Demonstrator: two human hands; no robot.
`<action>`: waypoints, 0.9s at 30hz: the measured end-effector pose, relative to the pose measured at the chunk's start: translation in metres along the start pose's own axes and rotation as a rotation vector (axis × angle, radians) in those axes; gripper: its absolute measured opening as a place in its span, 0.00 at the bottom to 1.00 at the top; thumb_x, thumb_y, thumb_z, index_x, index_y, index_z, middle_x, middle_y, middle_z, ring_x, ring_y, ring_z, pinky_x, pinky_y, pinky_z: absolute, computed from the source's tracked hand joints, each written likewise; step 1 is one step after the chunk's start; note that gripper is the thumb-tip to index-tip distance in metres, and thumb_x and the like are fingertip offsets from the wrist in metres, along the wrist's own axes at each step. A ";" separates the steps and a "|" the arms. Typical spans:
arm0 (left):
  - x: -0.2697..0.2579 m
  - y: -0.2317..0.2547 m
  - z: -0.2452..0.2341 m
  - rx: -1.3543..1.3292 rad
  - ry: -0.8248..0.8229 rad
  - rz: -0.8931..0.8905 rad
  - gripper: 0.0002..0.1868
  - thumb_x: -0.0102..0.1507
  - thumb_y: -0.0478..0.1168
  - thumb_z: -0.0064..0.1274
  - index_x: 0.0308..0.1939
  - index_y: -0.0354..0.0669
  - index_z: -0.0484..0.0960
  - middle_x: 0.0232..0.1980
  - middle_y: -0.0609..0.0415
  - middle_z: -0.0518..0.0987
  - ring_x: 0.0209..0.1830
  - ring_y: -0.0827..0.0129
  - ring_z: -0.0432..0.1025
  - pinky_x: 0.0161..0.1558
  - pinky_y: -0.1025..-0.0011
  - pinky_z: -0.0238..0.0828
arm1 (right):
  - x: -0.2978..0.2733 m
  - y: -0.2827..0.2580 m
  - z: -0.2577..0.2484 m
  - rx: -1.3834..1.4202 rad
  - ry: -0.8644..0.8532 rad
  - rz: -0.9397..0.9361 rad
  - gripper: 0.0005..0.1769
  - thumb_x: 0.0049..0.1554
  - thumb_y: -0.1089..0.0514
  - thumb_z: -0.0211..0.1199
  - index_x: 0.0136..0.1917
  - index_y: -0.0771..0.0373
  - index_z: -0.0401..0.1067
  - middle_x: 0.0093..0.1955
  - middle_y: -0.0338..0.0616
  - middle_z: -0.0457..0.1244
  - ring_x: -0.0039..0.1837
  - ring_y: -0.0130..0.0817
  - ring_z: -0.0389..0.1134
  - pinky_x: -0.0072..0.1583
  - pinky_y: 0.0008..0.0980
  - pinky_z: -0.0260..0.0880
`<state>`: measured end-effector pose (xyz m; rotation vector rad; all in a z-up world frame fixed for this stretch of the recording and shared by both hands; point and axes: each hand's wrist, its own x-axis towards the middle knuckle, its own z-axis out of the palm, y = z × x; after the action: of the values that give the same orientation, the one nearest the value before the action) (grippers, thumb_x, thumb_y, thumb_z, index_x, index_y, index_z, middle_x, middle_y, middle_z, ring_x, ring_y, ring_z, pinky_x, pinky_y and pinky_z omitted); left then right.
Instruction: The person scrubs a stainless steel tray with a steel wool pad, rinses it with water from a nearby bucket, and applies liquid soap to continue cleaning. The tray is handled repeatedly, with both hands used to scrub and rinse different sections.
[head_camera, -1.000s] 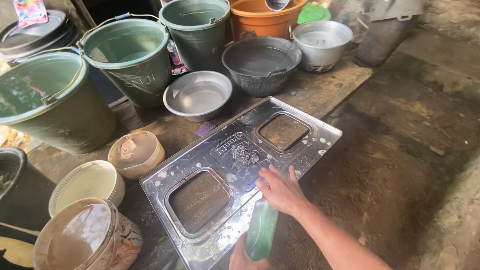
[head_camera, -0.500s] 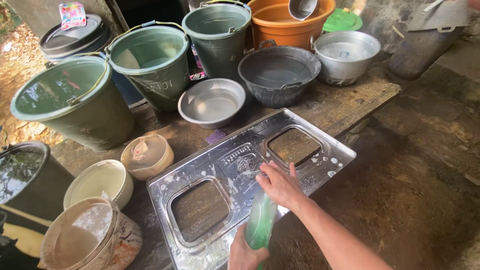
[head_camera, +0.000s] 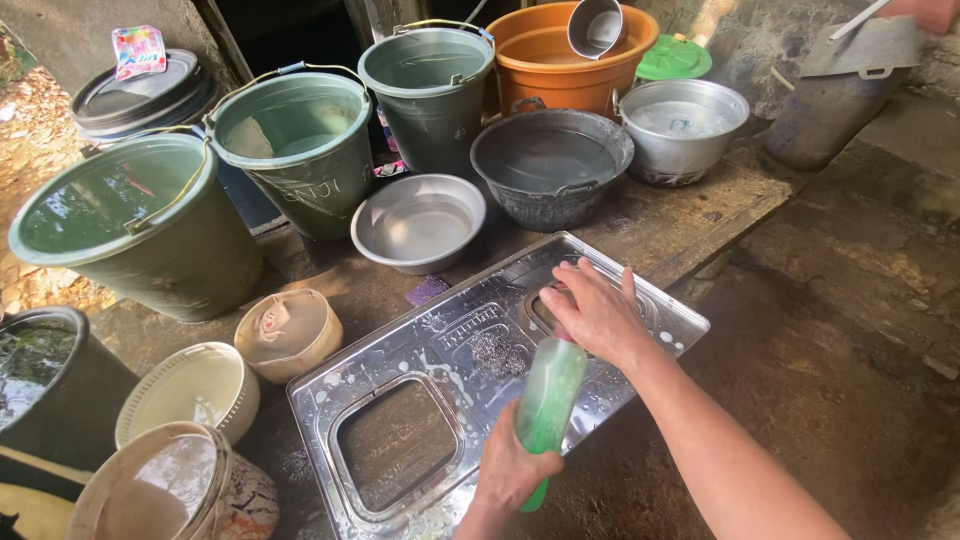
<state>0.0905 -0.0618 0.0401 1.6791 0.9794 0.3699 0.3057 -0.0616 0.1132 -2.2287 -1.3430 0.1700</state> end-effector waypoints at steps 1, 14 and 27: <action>0.006 0.002 0.001 0.013 -0.009 -0.007 0.54 0.41 0.42 0.63 0.72 0.37 0.61 0.59 0.40 0.78 0.60 0.53 0.76 0.63 0.65 0.71 | 0.001 0.003 -0.002 0.004 0.013 0.017 0.35 0.62 0.33 0.46 0.71 0.56 0.66 0.79 0.42 0.54 0.83 0.40 0.45 0.78 0.64 0.22; 0.043 -0.004 -0.007 -0.044 -0.211 0.034 0.50 0.40 0.42 0.64 0.67 0.39 0.68 0.54 0.43 0.82 0.55 0.57 0.79 0.60 0.67 0.73 | 0.006 0.035 0.008 -0.120 -0.019 0.208 0.37 0.61 0.31 0.45 0.73 0.54 0.65 0.79 0.39 0.55 0.83 0.38 0.44 0.79 0.65 0.21; 0.071 -0.030 -0.038 -0.089 -0.158 0.032 0.53 0.40 0.45 0.70 0.68 0.44 0.65 0.56 0.47 0.79 0.57 0.61 0.76 0.59 0.65 0.72 | 0.038 -0.013 0.040 0.087 0.113 0.051 0.38 0.61 0.37 0.52 0.77 0.57 0.57 0.79 0.46 0.53 0.85 0.44 0.42 0.79 0.62 0.27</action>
<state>0.0956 0.0182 0.0095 1.6183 0.8089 0.2933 0.3000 -0.0097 0.0912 -2.1677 -1.1977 0.1168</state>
